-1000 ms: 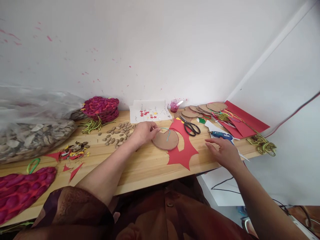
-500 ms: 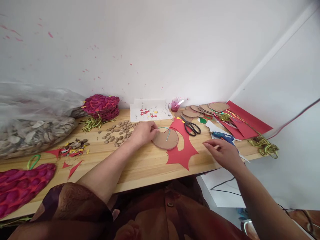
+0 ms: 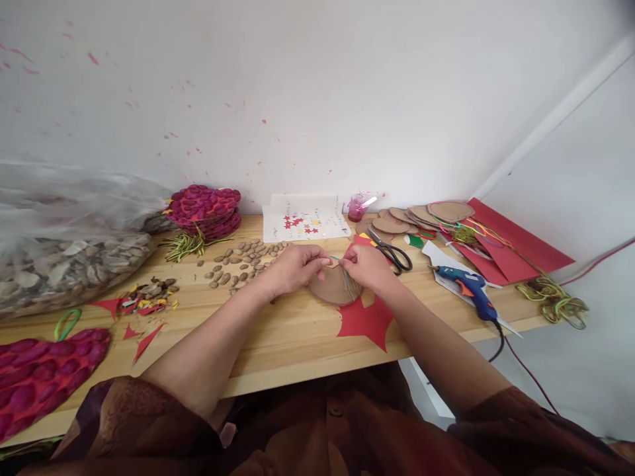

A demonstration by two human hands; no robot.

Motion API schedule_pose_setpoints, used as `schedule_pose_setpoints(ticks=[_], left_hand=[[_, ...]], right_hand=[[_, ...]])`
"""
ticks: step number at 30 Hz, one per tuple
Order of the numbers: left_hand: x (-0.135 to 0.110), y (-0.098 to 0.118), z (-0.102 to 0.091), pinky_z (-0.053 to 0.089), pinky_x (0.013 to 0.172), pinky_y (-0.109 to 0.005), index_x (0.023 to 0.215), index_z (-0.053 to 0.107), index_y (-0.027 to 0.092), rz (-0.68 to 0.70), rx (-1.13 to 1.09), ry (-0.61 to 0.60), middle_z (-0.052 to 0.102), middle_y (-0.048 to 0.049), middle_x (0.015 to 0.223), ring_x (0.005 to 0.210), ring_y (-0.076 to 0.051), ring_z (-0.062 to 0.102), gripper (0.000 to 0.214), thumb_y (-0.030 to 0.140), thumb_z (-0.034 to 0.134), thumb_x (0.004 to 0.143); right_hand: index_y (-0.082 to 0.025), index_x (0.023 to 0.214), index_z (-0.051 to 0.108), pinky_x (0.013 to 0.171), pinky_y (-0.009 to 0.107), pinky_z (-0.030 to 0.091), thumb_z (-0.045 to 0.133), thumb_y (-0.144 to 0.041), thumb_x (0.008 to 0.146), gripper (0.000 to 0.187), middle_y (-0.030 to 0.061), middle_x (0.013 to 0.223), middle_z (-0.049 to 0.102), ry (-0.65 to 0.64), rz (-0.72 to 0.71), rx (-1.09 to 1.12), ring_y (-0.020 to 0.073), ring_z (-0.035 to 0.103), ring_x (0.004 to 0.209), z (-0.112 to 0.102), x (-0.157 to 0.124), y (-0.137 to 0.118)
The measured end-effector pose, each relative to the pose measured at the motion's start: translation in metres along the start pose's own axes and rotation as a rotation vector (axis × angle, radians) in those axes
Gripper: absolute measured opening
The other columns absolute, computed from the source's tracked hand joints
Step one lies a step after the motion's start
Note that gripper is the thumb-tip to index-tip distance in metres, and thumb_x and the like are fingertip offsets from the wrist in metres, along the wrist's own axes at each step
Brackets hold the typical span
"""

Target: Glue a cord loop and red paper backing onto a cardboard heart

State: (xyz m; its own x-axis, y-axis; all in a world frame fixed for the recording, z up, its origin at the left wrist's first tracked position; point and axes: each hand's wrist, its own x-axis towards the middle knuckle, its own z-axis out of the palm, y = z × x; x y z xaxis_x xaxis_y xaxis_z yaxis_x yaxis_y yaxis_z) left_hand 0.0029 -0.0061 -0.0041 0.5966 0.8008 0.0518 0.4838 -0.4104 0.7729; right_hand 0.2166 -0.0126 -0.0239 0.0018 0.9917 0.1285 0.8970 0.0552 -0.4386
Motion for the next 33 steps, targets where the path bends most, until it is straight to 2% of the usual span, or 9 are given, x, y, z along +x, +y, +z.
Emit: schedule_pose_setpoints(ticks=[4,8,11,13,16,20,23,29,33], left_hand=[[-0.004,0.004,-0.003,0.043,0.066,-0.027,0.105,0.067,0.022,-0.057,0.107,-0.032,0.071,-0.0011,0.073,0.066,-0.017,0.063,0.032,0.039,0.041,0.096],[-0.006,0.011,-0.005,0.042,0.067,-0.030,0.096,0.070,0.021,-0.155,0.362,-0.008,0.071,-0.0067,0.077,0.071,-0.022,0.064,0.031,0.033,0.042,0.097],[-0.005,0.012,-0.007,0.045,0.078,-0.035,0.090,0.072,0.018,-0.116,0.547,0.173,0.072,-0.0119,0.088,0.087,-0.028,0.065,0.028,0.031,0.048,0.095],[-0.005,0.009,-0.007,0.044,0.088,-0.038,0.091,0.073,0.018,-0.038,0.557,0.324,0.072,-0.0116,0.095,0.098,-0.029,0.063,0.025,0.030,0.052,0.094],[-0.003,0.007,-0.008,0.047,0.089,-0.035,0.105,0.074,0.019,-0.052,0.321,0.395,0.073,-0.0072,0.096,0.095,-0.024,0.064,0.025,0.035,0.064,0.088],[-0.001,0.009,-0.004,0.051,0.080,-0.030,0.104,0.077,0.020,-0.185,-0.094,0.259,0.077,-0.0041,0.096,0.085,-0.020,0.067,0.033,0.039,0.072,0.079],[0.000,0.010,0.001,0.050,0.078,-0.029,0.092,0.080,0.020,-0.198,-0.180,0.217,0.078,-0.0025,0.093,0.086,-0.020,0.067,0.024,0.036,0.070,0.078],[-0.001,0.005,0.011,0.045,0.056,-0.025,0.096,0.078,0.019,-0.302,-0.358,0.111,0.068,0.0004,0.068,0.060,-0.013,0.057,0.037,0.045,0.075,0.070],[-0.001,0.009,0.017,0.039,0.050,-0.022,0.089,0.077,0.018,-0.323,-0.548,0.034,0.065,0.0013,0.063,0.052,-0.008,0.049,0.029,0.037,0.077,0.068]], right_hand=[[-0.020,0.073,0.065,0.063,0.030,0.042,0.065,-0.026,0.082,0.011,0.0050,0.073,0.072,0.031,-0.014,0.092,0.0181,0.061,0.065,0.002,0.000,0.004],[-0.020,0.080,0.064,0.064,0.030,0.045,0.060,-0.030,0.086,0.013,0.0041,0.076,0.072,0.101,-0.074,0.238,0.0169,0.062,0.065,0.000,-0.003,0.006],[-0.020,0.083,0.064,0.063,0.029,0.045,0.059,-0.033,0.087,0.015,0.0032,0.077,0.071,0.134,-0.123,0.332,0.0161,0.062,0.065,-0.004,-0.005,0.007],[-0.020,0.082,0.064,0.062,0.028,0.045,0.060,-0.034,0.087,0.016,0.0027,0.077,0.071,0.134,-0.145,0.393,0.0155,0.061,0.065,-0.007,-0.006,0.007],[-0.020,0.080,0.064,0.059,0.027,0.044,0.064,-0.037,0.085,0.018,0.0017,0.074,0.068,0.091,-0.159,0.528,0.0144,0.057,0.063,-0.012,-0.009,0.003],[-0.019,0.080,0.065,0.057,0.027,0.042,0.066,-0.037,0.084,0.018,0.0002,0.070,0.065,-0.013,-0.172,0.663,0.0127,0.054,0.059,-0.013,-0.014,-0.005],[-0.019,0.081,0.065,0.056,0.026,0.042,0.068,-0.040,0.083,0.021,0.0003,0.071,0.065,-0.044,-0.157,0.742,0.0118,0.053,0.059,-0.013,-0.016,-0.010],[-0.019,0.080,0.064,0.054,0.025,0.045,0.071,-0.044,0.081,0.026,-0.0005,0.067,0.065,-0.063,-0.115,0.861,0.0105,0.055,0.055,-0.015,-0.018,-0.017],[-0.020,0.079,0.063,0.055,0.026,0.046,0.073,-0.040,0.079,0.023,-0.0006,0.068,0.066,-0.031,-0.112,0.957,0.0108,0.057,0.056,-0.013,-0.020,-0.020]])
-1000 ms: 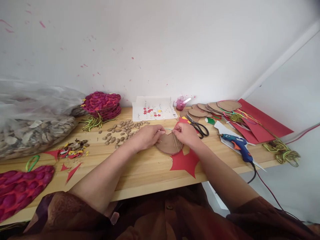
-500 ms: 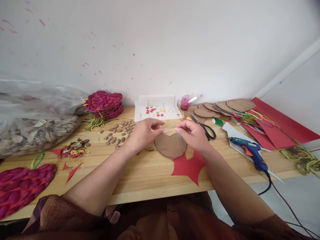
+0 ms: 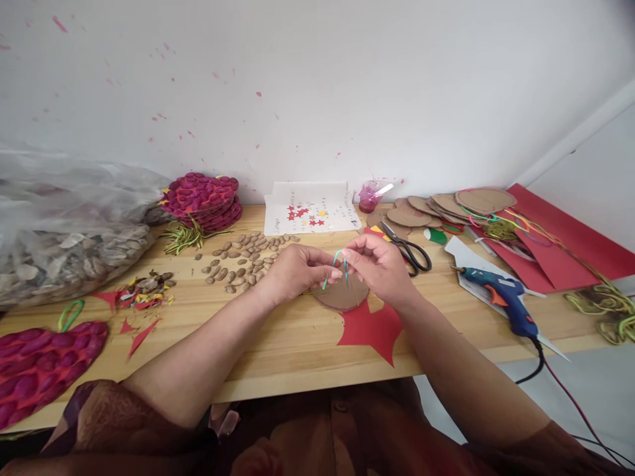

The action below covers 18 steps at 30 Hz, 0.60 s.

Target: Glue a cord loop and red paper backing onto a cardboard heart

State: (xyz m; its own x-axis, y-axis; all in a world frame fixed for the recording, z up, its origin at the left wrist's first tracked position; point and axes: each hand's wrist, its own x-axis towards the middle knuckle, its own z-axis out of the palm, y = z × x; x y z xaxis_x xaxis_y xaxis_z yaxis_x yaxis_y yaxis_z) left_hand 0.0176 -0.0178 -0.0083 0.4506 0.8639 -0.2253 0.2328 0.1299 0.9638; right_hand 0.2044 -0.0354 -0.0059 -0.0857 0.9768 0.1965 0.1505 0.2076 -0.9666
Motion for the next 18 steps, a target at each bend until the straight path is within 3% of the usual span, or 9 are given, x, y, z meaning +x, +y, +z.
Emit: schedule_pose_setpoints(ticks=[6,10,18], left_hand=[[-0.001,-0.001,0.006,0.039,0.051,-0.022,0.092,0.076,0.018,-0.013,-0.094,-0.079,0.069,-0.0017,0.070,0.059,-0.010,0.057,0.028,0.035,0.077,0.070],[-0.001,0.001,0.006,0.038,0.050,-0.021,0.077,0.074,0.016,-0.019,-0.092,-0.086,0.069,-0.0021,0.067,0.058,-0.010,0.058,0.025,0.038,0.080,0.069],[-0.003,0.008,0.003,0.034,0.048,-0.019,0.072,0.069,0.014,-0.067,-0.196,-0.122,0.069,-0.0011,0.067,0.056,-0.007,0.057,0.032,0.040,0.086,0.063]], right_hand=[[-0.020,0.081,0.063,0.052,0.027,0.046,0.072,-0.040,0.081,0.022,0.0003,0.069,0.067,0.040,-0.035,0.044,0.0120,0.059,0.057,0.006,-0.002,0.002],[-0.020,0.081,0.063,0.050,0.026,0.044,0.074,-0.042,0.080,0.025,-0.0004,0.067,0.066,0.040,-0.031,0.062,0.0124,0.059,0.058,0.006,-0.002,0.003],[-0.019,0.085,0.074,0.050,0.024,0.038,0.070,-0.054,0.082,0.036,0.0016,0.070,0.067,-0.206,0.171,0.184,0.0107,0.054,0.059,-0.005,0.001,0.008]])
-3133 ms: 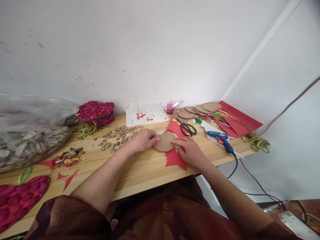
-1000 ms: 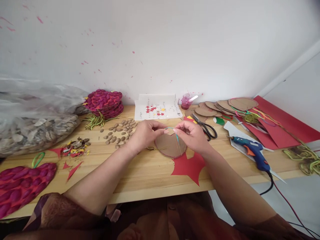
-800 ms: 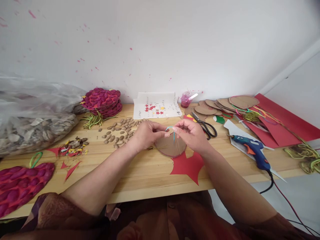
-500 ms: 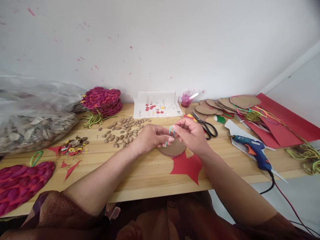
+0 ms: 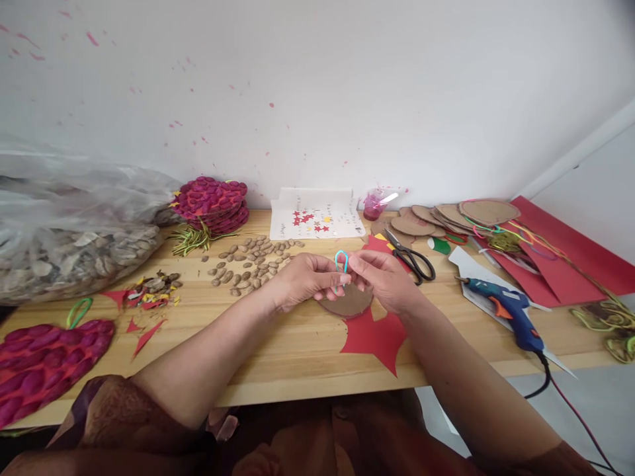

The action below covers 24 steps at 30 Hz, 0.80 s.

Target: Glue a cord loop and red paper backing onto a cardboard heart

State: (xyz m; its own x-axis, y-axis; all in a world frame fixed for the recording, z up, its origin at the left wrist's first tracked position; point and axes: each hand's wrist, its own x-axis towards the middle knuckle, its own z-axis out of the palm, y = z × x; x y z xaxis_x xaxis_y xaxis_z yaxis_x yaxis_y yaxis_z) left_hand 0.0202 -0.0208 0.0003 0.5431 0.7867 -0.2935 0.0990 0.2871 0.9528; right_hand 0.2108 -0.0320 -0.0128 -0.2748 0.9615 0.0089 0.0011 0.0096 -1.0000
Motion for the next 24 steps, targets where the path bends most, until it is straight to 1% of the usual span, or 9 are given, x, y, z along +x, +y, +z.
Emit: schedule_pose_setpoints(ticks=[3,6,9,11,16,19,22,24], left_hand=[[0.0006,-0.0019,-0.0011,0.035,0.050,-0.019,0.076,0.072,0.015,0.003,0.010,-0.014,0.070,-0.0014,0.071,0.059,-0.008,0.058,0.031,0.040,0.085,0.065],[0.0012,-0.0031,-0.0009,0.035,0.050,-0.019,0.074,0.073,0.015,0.011,0.025,-0.014,0.068,-0.0004,0.068,0.058,-0.008,0.056,0.029,0.039,0.086,0.063],[0.0012,-0.0027,0.0001,0.033,0.048,-0.019,0.074,0.075,0.015,0.015,0.004,0.003,0.063,0.0010,0.061,0.056,-0.007,0.050,0.029,0.037,0.088,0.060],[0.0012,-0.0026,0.0005,0.033,0.049,-0.020,0.078,0.077,0.016,0.011,-0.014,0.004,0.063,0.0007,0.061,0.056,-0.007,0.049,0.029,0.037,0.087,0.061],[0.0032,-0.0054,-0.0012,0.035,0.052,-0.020,0.083,0.078,0.014,0.036,-0.025,-0.044,0.064,-0.0004,0.064,0.057,-0.007,0.050,0.031,0.038,0.085,0.064],[0.0041,-0.0069,-0.0023,0.036,0.053,-0.021,0.084,0.078,0.013,0.051,-0.016,-0.065,0.064,-0.0005,0.065,0.058,-0.007,0.050,0.031,0.037,0.084,0.066],[0.0034,-0.0070,-0.0017,0.037,0.055,-0.021,0.081,0.077,0.013,0.050,0.006,-0.065,0.063,-0.0002,0.064,0.058,-0.008,0.051,0.026,0.035,0.082,0.068],[0.0025,-0.0067,-0.0005,0.038,0.055,-0.022,0.077,0.076,0.013,0.048,0.020,-0.064,0.064,-0.0002,0.064,0.058,-0.008,0.051,0.024,0.034,0.082,0.069]], right_hand=[[-0.020,0.086,0.076,0.048,0.024,0.034,0.076,-0.050,0.077,0.032,0.0001,0.068,0.066,0.030,0.023,0.007,0.0092,0.047,0.054,0.0007,-0.0005,-0.0003],[-0.019,0.081,0.075,0.046,0.024,0.030,0.080,-0.047,0.072,0.030,-0.0022,0.062,0.062,0.086,0.028,0.051,0.0074,0.041,0.049,0.0023,-0.0005,-0.0019],[-0.019,0.076,0.075,0.046,0.023,0.030,0.082,-0.046,0.070,0.029,-0.0024,0.061,0.060,0.107,0.053,0.083,0.0073,0.043,0.051,0.0031,-0.0002,-0.0029],[-0.019,0.076,0.075,0.046,0.023,0.030,0.083,-0.046,0.069,0.029,-0.0017,0.062,0.061,0.108,0.064,0.093,0.0078,0.046,0.053,0.0037,-0.0002,-0.0028],[-0.019,0.073,0.074,0.046,0.022,0.029,0.086,-0.044,0.066,0.029,-0.0020,0.061,0.061,0.102,0.075,0.140,0.0065,0.045,0.052,0.0064,-0.0010,-0.0029],[-0.019,0.073,0.075,0.045,0.022,0.026,0.086,-0.044,0.066,0.028,-0.0024,0.060,0.062,0.110,0.074,0.169,0.0058,0.043,0.049,0.0068,-0.0008,-0.0033],[-0.019,0.073,0.074,0.044,0.022,0.024,0.086,-0.043,0.066,0.028,-0.0022,0.061,0.063,0.117,0.071,0.176,0.0053,0.041,0.048,0.0064,-0.0001,-0.0034],[-0.019,0.072,0.073,0.044,0.023,0.024,0.085,-0.043,0.067,0.028,-0.0025,0.061,0.062,0.120,0.068,0.168,0.0054,0.041,0.048,0.0069,0.0001,-0.0035]])
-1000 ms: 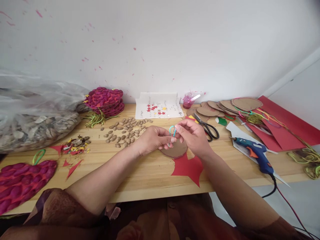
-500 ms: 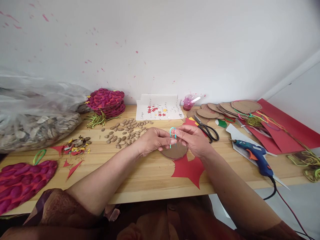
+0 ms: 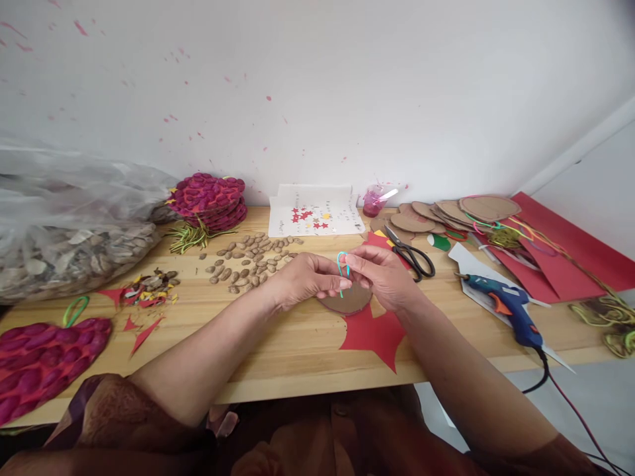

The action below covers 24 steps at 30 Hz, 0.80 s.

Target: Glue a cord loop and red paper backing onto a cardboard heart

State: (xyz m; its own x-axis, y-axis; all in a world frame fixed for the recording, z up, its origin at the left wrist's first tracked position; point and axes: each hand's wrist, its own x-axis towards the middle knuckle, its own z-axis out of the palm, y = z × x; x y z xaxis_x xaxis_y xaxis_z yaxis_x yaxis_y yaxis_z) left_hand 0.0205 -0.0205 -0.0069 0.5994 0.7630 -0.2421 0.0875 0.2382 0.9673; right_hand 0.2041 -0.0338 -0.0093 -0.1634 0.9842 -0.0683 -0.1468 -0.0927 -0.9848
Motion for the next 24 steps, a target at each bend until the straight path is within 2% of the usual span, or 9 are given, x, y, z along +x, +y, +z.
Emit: schedule_pose_setpoints(ticks=[7,10,16,20,24], left_hand=[[-0.002,0.002,0.000,0.038,0.056,-0.021,0.083,0.075,0.015,0.012,-0.010,-0.005,0.064,0.0008,0.068,0.061,-0.008,0.053,0.030,0.040,0.083,0.068],[-0.002,0.005,-0.004,0.037,0.054,-0.020,0.083,0.074,0.015,0.023,-0.022,0.045,0.062,0.0015,0.066,0.059,-0.007,0.050,0.037,0.045,0.085,0.065],[-0.001,0.008,-0.014,0.039,0.056,-0.022,0.072,0.069,0.014,0.098,0.003,0.184,0.061,0.0020,0.065,0.058,-0.008,0.050,0.038,0.045,0.087,0.061],[-0.001,0.007,-0.016,0.040,0.059,-0.022,0.075,0.069,0.015,0.120,0.059,0.170,0.065,0.0002,0.069,0.062,-0.010,0.053,0.034,0.045,0.083,0.067],[-0.001,0.004,-0.016,0.040,0.060,-0.023,0.079,0.068,0.015,0.142,0.118,0.152,0.068,-0.0014,0.072,0.065,-0.012,0.057,0.033,0.046,0.079,0.072]], right_hand=[[-0.018,0.075,0.070,0.044,0.022,0.027,0.085,-0.047,0.065,0.035,-0.0029,0.062,0.060,0.002,0.025,-0.034,0.0059,0.043,0.049,0.003,-0.001,0.000],[-0.018,0.076,0.070,0.044,0.021,0.027,0.083,-0.050,0.068,0.036,-0.0034,0.061,0.056,-0.006,0.054,-0.058,0.0063,0.045,0.051,-0.002,0.000,0.001],[-0.016,0.078,0.073,0.043,0.020,0.029,0.076,-0.048,0.078,0.032,0.0012,0.073,0.061,-0.156,0.141,-0.156,0.0075,0.051,0.058,-0.011,-0.001,0.004],[-0.016,0.076,0.072,0.041,0.019,0.027,0.077,-0.044,0.078,0.029,0.0006,0.068,0.060,-0.236,0.239,-0.090,0.0067,0.049,0.055,-0.009,-0.002,0.005],[-0.015,0.075,0.073,0.039,0.018,0.026,0.078,-0.042,0.077,0.028,0.0005,0.068,0.062,-0.256,0.291,-0.034,0.0054,0.050,0.052,-0.008,-0.002,0.005]])
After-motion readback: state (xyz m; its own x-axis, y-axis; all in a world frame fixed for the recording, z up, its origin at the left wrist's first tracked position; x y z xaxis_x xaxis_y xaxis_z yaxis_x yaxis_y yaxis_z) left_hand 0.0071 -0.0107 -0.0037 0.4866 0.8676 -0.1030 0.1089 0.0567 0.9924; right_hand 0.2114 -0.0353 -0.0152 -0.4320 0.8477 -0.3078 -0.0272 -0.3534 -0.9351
